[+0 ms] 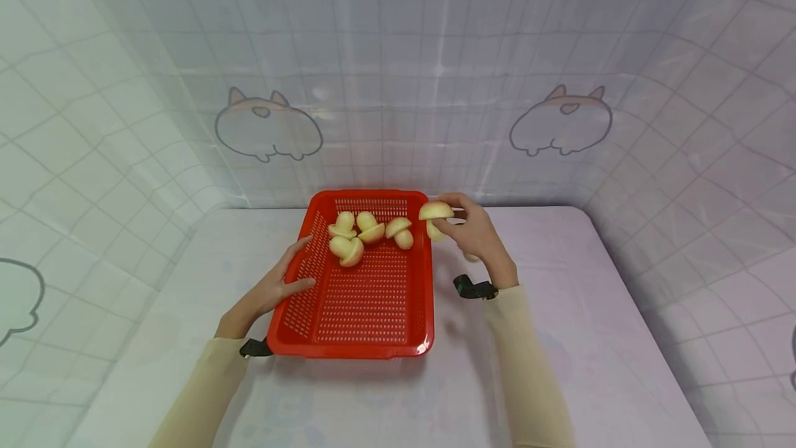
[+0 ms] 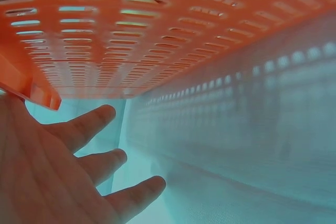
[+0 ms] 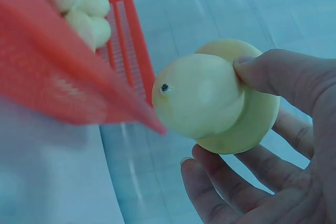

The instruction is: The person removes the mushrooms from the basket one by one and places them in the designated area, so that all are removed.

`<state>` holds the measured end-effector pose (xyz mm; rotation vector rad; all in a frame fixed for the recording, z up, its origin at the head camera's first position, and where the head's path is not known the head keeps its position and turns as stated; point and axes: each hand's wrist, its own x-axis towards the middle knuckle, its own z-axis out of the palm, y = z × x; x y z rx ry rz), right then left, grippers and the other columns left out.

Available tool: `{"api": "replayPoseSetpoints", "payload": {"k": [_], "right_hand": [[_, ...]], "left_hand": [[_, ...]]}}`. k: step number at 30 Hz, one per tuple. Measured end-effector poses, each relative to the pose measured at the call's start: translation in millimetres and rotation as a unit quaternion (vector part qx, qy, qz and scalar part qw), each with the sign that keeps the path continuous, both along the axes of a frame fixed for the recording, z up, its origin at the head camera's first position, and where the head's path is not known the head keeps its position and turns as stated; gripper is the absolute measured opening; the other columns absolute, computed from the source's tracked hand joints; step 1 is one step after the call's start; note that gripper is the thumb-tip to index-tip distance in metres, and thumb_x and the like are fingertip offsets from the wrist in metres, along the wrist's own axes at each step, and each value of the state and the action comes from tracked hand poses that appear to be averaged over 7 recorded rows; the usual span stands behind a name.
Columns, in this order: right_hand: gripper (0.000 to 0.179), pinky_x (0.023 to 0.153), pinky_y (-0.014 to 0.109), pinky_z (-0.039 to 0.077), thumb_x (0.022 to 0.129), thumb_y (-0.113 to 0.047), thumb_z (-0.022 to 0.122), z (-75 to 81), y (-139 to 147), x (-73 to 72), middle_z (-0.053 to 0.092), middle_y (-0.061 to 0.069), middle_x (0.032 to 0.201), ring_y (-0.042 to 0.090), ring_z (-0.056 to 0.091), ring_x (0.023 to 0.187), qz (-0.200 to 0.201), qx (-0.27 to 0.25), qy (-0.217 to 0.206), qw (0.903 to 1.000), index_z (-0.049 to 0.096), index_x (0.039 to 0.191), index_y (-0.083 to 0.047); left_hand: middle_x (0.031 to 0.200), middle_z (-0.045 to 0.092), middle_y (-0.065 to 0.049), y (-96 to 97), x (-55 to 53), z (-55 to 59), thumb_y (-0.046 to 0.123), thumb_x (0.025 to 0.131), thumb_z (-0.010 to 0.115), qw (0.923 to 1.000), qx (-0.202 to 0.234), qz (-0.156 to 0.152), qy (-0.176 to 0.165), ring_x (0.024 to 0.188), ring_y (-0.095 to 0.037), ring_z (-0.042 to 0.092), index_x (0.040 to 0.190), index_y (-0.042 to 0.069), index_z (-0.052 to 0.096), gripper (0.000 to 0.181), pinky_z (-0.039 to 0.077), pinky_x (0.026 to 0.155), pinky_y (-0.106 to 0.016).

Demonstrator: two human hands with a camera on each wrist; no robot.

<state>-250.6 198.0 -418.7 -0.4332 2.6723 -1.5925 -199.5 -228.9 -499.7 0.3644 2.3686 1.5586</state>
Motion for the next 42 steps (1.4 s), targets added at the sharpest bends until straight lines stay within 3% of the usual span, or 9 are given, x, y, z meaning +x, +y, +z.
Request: {"api": "replayPoseSetpoints", "payload": {"k": [22,42], "right_hand": [[0.056,0.106,0.058,0.050,0.096,-0.029,0.074,-12.2,44.3,-5.3,0.057,0.018,0.144,0.045,0.057,0.129,-0.044,0.030,-0.010,0.9985,0.054,0.144,-0.007],[0.054,0.101,0.058,0.053,0.098,-0.025,0.071,-14.0,71.1,-4.4,0.055,0.023,0.143,0.048,0.056,0.129,-0.065,0.072,-0.011,0.9952,0.053,0.143,-0.003]], "left_hand": [[0.152,0.041,-0.024,0.5,-1.3,6.7,0.027,0.099,0.066,0.9999,-0.007,0.007,-0.007,0.112,-0.035,0.066,0.164,0.037,0.014,0.084,0.063,0.085,-0.048],[0.150,0.041,-0.025,-0.2,-0.9,11.4,0.023,0.099,0.065,0.9998,0.009,0.001,-0.017,0.109,-0.035,0.066,0.164,0.035,0.015,0.083,0.063,0.083,-0.048]]}}
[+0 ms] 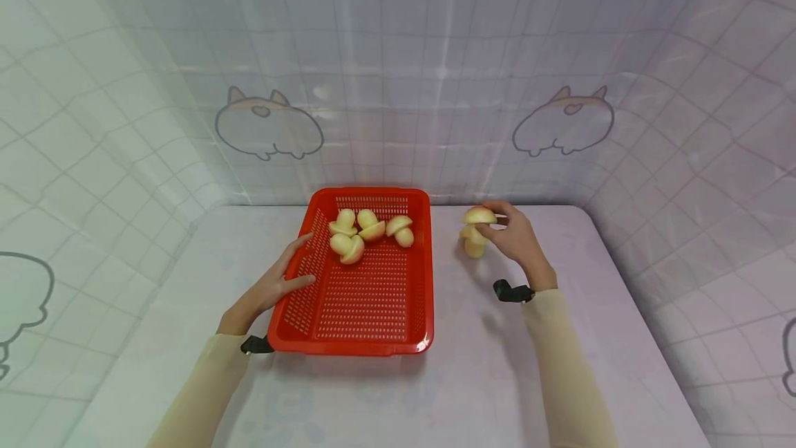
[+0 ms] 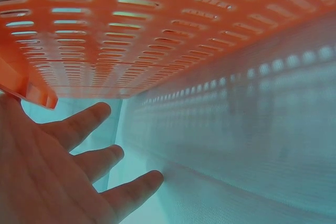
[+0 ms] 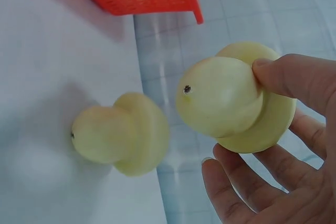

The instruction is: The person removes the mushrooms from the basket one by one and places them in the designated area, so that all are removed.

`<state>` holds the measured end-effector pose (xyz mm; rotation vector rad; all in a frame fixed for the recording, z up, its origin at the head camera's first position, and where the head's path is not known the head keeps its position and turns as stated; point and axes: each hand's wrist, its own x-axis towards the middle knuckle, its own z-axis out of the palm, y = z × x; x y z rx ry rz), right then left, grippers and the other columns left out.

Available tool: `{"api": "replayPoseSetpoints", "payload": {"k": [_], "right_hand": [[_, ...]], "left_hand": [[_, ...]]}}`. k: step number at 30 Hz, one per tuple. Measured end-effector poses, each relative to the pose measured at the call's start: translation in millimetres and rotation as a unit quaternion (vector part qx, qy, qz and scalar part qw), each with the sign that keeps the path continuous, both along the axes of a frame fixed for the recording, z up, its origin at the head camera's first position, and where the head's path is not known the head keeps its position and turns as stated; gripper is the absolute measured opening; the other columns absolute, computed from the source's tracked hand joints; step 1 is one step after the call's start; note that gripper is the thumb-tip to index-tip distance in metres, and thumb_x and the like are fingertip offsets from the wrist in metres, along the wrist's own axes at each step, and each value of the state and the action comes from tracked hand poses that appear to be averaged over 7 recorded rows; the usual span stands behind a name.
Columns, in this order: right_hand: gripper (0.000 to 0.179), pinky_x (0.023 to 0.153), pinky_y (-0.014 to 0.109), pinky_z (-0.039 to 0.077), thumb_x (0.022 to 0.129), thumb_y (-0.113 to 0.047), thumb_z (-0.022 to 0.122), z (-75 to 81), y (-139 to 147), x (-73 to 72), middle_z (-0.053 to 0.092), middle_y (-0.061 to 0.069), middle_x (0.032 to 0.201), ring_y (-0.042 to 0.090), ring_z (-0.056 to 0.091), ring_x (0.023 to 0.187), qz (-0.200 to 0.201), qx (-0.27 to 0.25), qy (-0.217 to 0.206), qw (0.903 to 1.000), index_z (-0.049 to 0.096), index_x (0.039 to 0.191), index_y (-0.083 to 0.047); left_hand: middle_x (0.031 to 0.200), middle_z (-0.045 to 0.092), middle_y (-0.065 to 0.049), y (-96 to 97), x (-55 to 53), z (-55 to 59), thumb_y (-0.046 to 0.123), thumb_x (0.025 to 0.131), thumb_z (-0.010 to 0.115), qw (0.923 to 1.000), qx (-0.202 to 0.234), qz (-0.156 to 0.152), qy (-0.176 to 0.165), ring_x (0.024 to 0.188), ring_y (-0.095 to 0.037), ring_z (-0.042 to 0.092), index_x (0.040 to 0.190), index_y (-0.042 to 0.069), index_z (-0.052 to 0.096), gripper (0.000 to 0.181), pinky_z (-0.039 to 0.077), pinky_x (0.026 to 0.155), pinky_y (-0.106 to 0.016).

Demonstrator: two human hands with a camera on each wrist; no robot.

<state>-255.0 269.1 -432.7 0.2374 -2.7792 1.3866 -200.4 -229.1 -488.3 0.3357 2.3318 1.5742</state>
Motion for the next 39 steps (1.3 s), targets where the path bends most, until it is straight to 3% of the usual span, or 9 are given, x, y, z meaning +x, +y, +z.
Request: {"api": "replayPoseSetpoints", "payload": {"k": [13,21,32,35,39], "right_hand": [[0.053,0.099,0.059,0.052,0.098,-0.025,0.071,2.3,14.5,4.3,0.054,0.025,0.144,0.050,0.055,0.128,-0.010,0.017,-0.011,0.9997,0.052,0.143,-0.001],[0.053,0.102,0.060,0.051,0.099,-0.026,0.070,-6.3,23.9,4.9,0.055,0.025,0.142,0.048,0.056,0.128,-0.016,0.023,-0.002,0.9996,0.053,0.141,0.000],[0.058,0.100,0.058,0.051,0.099,-0.029,0.070,-19.3,35.1,10.1,0.052,0.026,0.146,0.050,0.055,0.130,-0.030,0.006,-0.027,0.9992,0.049,0.145,-0.001],[0.059,0.099,0.053,0.052,0.099,-0.030,0.070,-21.1,38.6,11.3,0.052,0.025,0.146,0.049,0.054,0.130,-0.033,-0.001,-0.032,0.9989,0.049,0.146,-0.002],[0.059,0.091,0.030,0.052,0.099,-0.029,0.071,-23.4,42.6,12.1,0.052,0.026,0.146,0.048,0.056,0.129,-0.037,-0.003,-0.032,0.9988,0.049,0.146,-0.001]], "left_hand": [[0.152,0.039,-0.024,-0.2,-0.1,1.8,0.025,0.098,0.066,1.0000,0.002,0.004,-0.004,0.109,-0.034,0.066,0.164,0.037,0.015,0.084,0.064,0.083,-0.047],[0.151,0.040,-0.024,0.1,-1.2,1.0,0.027,0.098,0.067,0.9999,0.009,0.003,-0.008,0.110,-0.035,0.066,0.164,0.036,0.015,0.084,0.064,0.082,-0.048],[0.152,0.039,-0.025,0.6,0.3,0.4,0.023,0.099,0.066,0.9998,0.013,0.008,-0.010,0.111,-0.039,0.065,0.164,0.035,0.016,0.083,0.064,0.082,-0.048],[0.152,0.039,-0.025,1.4,0.8,0.6,0.029,0.098,0.068,0.9999,0.012,0.008,-0.008,0.112,-0.041,0.066,0.164,0.034,0.015,0.085,0.064,0.081,-0.048],[0.152,0.039,-0.025,1.6,0.8,0.5,0.031,0.098,0.068,0.9999,0.009,0.006,-0.004,0.110,-0.039,0.067,0.164,0.034,0.015,0.085,0.064,0.081,-0.047]]}}
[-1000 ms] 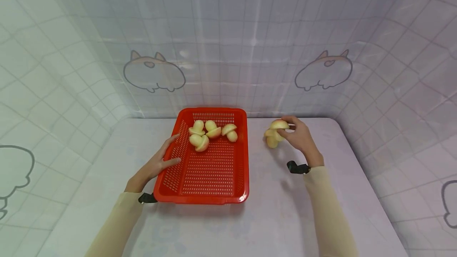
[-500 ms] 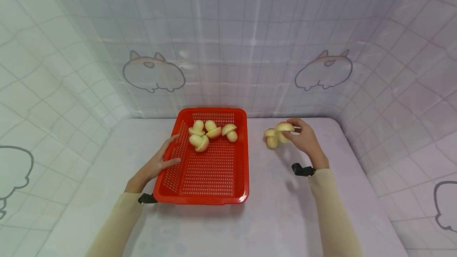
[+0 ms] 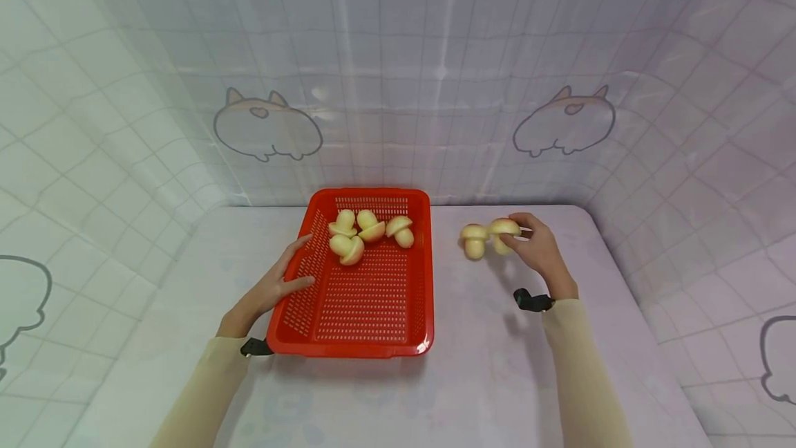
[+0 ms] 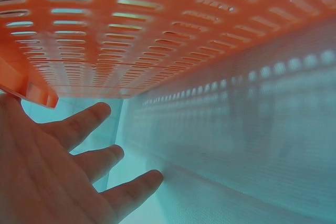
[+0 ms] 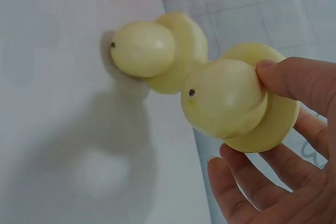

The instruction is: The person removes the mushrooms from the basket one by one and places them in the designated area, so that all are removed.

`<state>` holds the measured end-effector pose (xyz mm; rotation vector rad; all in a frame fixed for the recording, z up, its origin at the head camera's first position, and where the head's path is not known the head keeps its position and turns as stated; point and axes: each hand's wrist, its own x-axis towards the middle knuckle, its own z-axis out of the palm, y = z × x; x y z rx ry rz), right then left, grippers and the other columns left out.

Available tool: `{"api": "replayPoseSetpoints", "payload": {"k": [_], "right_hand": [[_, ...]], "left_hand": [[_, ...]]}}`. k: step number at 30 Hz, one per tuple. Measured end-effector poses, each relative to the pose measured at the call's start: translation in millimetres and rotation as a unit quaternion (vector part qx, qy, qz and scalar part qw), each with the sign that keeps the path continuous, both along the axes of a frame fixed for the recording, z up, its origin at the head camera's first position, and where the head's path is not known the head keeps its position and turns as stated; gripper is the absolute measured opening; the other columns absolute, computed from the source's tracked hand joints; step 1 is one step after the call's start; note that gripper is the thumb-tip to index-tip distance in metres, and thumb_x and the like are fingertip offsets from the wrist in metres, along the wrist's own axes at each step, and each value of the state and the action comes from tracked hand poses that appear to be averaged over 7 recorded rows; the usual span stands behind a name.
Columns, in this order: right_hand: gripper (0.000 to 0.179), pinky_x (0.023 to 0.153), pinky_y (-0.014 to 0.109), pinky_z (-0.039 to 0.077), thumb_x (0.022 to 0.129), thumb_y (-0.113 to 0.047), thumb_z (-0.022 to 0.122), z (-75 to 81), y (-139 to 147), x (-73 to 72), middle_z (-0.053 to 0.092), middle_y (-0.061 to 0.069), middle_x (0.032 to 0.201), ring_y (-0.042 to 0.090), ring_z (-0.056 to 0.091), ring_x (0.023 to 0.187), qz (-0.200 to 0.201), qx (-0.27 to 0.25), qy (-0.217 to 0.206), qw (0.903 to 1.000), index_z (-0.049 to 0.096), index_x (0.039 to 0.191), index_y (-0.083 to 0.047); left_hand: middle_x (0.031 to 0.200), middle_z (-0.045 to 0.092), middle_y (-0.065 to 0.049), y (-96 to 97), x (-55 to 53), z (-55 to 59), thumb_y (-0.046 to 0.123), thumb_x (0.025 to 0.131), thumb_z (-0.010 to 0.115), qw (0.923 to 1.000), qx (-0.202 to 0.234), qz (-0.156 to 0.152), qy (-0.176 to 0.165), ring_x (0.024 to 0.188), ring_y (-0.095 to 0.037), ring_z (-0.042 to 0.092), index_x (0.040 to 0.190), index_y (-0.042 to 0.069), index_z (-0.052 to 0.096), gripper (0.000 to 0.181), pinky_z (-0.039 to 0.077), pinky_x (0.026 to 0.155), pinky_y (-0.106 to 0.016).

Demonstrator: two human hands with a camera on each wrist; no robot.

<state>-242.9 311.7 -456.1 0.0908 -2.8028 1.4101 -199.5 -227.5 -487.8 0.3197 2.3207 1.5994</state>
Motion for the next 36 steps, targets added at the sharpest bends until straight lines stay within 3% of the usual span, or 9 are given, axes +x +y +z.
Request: {"api": "replayPoseSetpoints", "payload": {"k": [3,6,16,22,36], "right_hand": [[0.059,0.083,0.015,0.048,0.099,-0.029,0.071,-3.8,2.4,-0.6,0.052,0.026,0.146,0.048,0.056,0.128,0.000,0.001,-0.001,1.0000,0.049,0.146,0.000],[0.060,0.080,0.011,0.047,0.099,-0.030,0.071,-9.0,4.9,-2.0,0.052,0.027,0.145,0.048,0.057,0.127,0.001,0.009,-0.006,0.9999,0.049,0.146,0.001],[0.062,0.095,0.041,0.054,0.100,-0.031,0.069,-25.3,11.6,-4.9,0.049,0.029,0.148,0.048,0.057,0.128,-0.005,0.027,-0.021,0.9994,0.046,0.147,0.002],[0.064,0.103,0.058,0.050,0.101,-0.032,0.067,-32.7,13.2,-5.7,0.046,0.031,0.150,0.051,0.055,0.130,-0.011,0.022,-0.037,0.9990,0.044,0.149,0.002],[0.066,0.102,0.056,0.051,0.102,-0.038,0.064,-37.5,13.7,-7.2,0.043,0.030,0.153,0.050,0.052,0.133,-0.003,0.019,-0.061,0.9979,0.042,0.151,0.000]], "left_hand": [[0.152,0.039,-0.025,0.1,-0.1,-1.1,0.027,0.098,0.067,1.0000,-0.003,0.002,0.000,0.109,-0.038,0.067,0.164,0.036,0.015,0.084,0.064,0.081,-0.047],[0.153,0.039,-0.024,0.3,-0.5,-2.6,0.025,0.098,0.066,1.0000,-0.001,0.003,-0.002,0.110,-0.039,0.066,0.163,0.037,0.015,0.083,0.064,0.081,-0.047],[0.153,0.039,-0.024,0.1,-0.8,-6.4,0.027,0.097,0.068,1.0000,0.002,0.003,-0.001,0.111,-0.036,0.066,0.163,0.037,0.016,0.085,0.064,0.082,-0.048],[0.152,0.040,-0.025,0.8,-0.7,-6.6,0.030,0.096,0.070,1.0000,0.002,0.003,0.003,0.110,-0.038,0.066,0.163,0.037,0.016,0.086,0.064,0.082,-0.048],[0.153,0.039,-0.025,1.4,-0.4,-7.0,0.021,0.099,0.066,0.9999,0.014,-0.001,0.001,0.114,-0.043,0.064,0.164,0.035,0.016,0.083,0.063,0.084,-0.048]]}}
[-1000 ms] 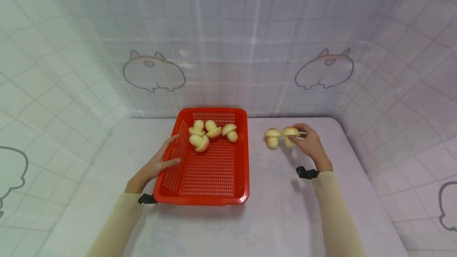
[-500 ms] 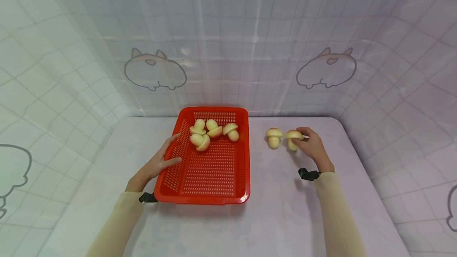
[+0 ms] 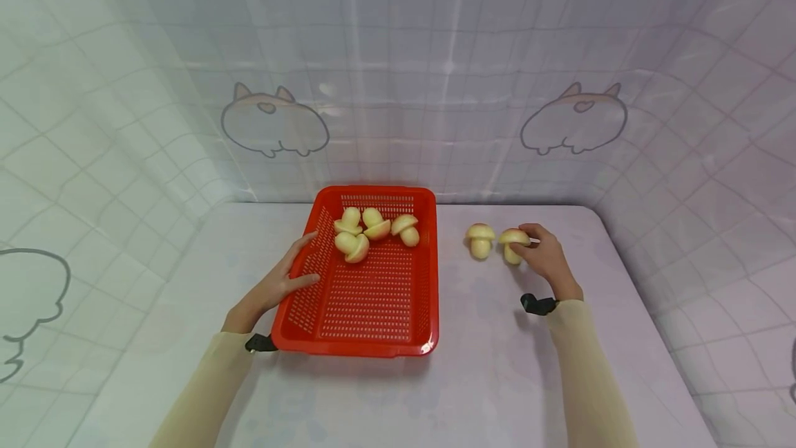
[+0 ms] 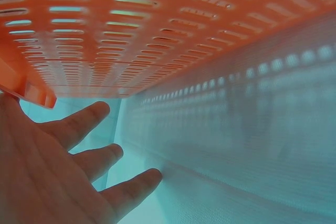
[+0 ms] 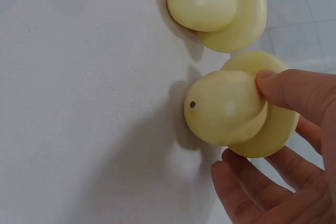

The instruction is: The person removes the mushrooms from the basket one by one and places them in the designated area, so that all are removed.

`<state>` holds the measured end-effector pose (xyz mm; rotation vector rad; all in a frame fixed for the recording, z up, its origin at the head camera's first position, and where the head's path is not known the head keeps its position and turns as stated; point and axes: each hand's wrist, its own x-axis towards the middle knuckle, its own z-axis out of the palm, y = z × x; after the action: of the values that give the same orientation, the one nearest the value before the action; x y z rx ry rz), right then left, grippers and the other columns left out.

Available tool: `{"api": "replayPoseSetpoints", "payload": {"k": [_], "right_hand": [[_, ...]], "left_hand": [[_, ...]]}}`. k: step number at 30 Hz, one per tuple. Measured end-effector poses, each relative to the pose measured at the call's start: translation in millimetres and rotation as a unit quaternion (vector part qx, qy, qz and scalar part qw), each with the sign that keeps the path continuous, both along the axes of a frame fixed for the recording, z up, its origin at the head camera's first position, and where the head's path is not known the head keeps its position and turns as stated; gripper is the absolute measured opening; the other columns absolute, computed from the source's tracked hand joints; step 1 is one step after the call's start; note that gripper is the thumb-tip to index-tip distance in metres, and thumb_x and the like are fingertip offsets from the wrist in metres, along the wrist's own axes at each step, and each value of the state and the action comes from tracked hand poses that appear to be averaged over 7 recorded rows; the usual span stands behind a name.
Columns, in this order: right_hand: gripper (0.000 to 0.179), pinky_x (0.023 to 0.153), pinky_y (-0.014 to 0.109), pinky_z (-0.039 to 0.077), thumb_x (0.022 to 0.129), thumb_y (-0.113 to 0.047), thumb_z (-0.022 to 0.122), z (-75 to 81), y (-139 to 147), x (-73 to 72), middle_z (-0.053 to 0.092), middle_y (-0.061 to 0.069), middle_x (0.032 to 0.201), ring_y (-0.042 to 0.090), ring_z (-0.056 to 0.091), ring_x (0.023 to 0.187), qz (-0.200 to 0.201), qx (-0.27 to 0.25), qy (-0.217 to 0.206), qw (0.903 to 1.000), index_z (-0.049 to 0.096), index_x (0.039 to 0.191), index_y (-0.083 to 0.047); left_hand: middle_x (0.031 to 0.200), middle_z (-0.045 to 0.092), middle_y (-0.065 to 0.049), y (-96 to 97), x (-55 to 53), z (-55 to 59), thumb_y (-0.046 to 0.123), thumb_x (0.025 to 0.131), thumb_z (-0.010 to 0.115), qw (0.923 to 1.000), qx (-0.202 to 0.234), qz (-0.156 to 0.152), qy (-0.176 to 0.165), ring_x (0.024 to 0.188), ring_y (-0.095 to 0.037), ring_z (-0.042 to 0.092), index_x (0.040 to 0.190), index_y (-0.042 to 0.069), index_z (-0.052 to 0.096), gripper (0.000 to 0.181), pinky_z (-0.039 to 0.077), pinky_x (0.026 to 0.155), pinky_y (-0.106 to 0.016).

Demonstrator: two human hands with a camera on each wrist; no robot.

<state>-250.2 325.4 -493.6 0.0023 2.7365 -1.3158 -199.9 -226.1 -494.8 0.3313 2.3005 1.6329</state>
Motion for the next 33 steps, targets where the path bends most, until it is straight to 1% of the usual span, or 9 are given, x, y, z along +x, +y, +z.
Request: {"api": "replayPoseSetpoints", "payload": {"k": [4,9,12,17,23,27,33], "right_hand": [[0.068,0.106,0.060,0.049,0.102,-0.039,0.064,-1.4,-1.0,-2.1,0.041,0.031,0.154,0.052,0.051,0.133,0.001,-0.003,-0.005,1.0000,0.040,0.152,0.001],[0.068,0.108,0.062,0.046,0.102,-0.038,0.063,-3.2,-1.7,-4.5,0.039,0.031,0.156,0.052,0.049,0.134,-0.005,-0.007,-0.009,0.9999,0.039,0.152,0.002],[0.067,0.109,0.062,0.046,0.103,-0.036,0.063,-4.2,-2.6,-5.5,0.039,0.031,0.156,0.052,0.050,0.134,-0.008,-0.009,-0.008,0.9999,0.039,0.153,0.002],[0.068,0.108,0.061,0.047,0.103,-0.035,0.063,-2.7,-5.3,-6.7,0.038,0.032,0.156,0.052,0.050,0.133,-0.009,-0.012,-0.008,0.9999,0.038,0.153,0.003],[0.069,0.109,0.062,0.046,0.103,-0.035,0.063,-4.1,-5.6,-8.5,0.037,0.032,0.156,0.052,0.049,0.135,-0.013,-0.013,-0.015,0.9997,0.037,0.154,0.003],[0.069,0.110,0.062,0.045,0.103,-0.035,0.063,-4.8,-5.1,-8.5,0.037,0.032,0.156,0.053,0.048,0.135,-0.013,-0.014,-0.014,0.9997,0.036,0.154,0.003],[0.069,0.109,0.062,0.046,0.102,-0.036,0.063,-4.2,-4.3,-8.6,0.038,0.033,0.156,0.054,0.049,0.135,-0.012,-0.016,-0.008,0.9998,0.037,0.153,0.003]], "left_hand": [[0.153,0.037,-0.026,0.3,0.5,1.0,0.019,0.100,0.064,1.0000,0.003,-0.006,0.005,0.114,-0.045,0.064,0.164,0.031,0.014,0.082,0.063,0.083,-0.049],[0.152,0.039,-0.026,1.1,0.8,1.6,0.020,0.100,0.064,1.0000,-0.002,-0.004,0.003,0.111,-0.042,0.066,0.164,0.033,0.015,0.082,0.063,0.083,-0.049],[0.151,0.040,-0.025,1.7,1.2,1.9,0.022,0.099,0.065,1.0000,0.001,-0.002,0.002,0.111,-0.042,0.066,0.164,0.034,0.015,0.083,0.064,0.083,-0.048],[0.150,0.040,-0.026,1.9,2.5,3.0,0.024,0.098,0.067,1.0000,0.008,-0.001,-0.002,0.113,-0.045,0.064,0.164,0.034,0.015,0.084,0.063,0.083,-0.049],[0.152,0.038,-0.026,1.7,2.9,2.8,0.028,0.097,0.069,1.0000,0.006,0.000,-0.002,0.113,-0.043,0.064,0.164,0.033,0.015,0.086,0.063,0.084,-0.049],[0.152,0.038,-0.026,1.8,3.1,2.7,0.028,0.097,0.069,0.9999,0.009,0.000,-0.005,0.115,-0.045,0.064,0.164,0.033,0.014,0.087,0.063,0.084,-0.049],[0.152,0.038,-0.026,1.9,2.3,1.6,0.023,0.098,0.067,0.9999,0.008,0.002,-0.008,0.114,-0.046,0.064,0.164,0.035,0.014,0.085,0.063,0.083,-0.049]]}}
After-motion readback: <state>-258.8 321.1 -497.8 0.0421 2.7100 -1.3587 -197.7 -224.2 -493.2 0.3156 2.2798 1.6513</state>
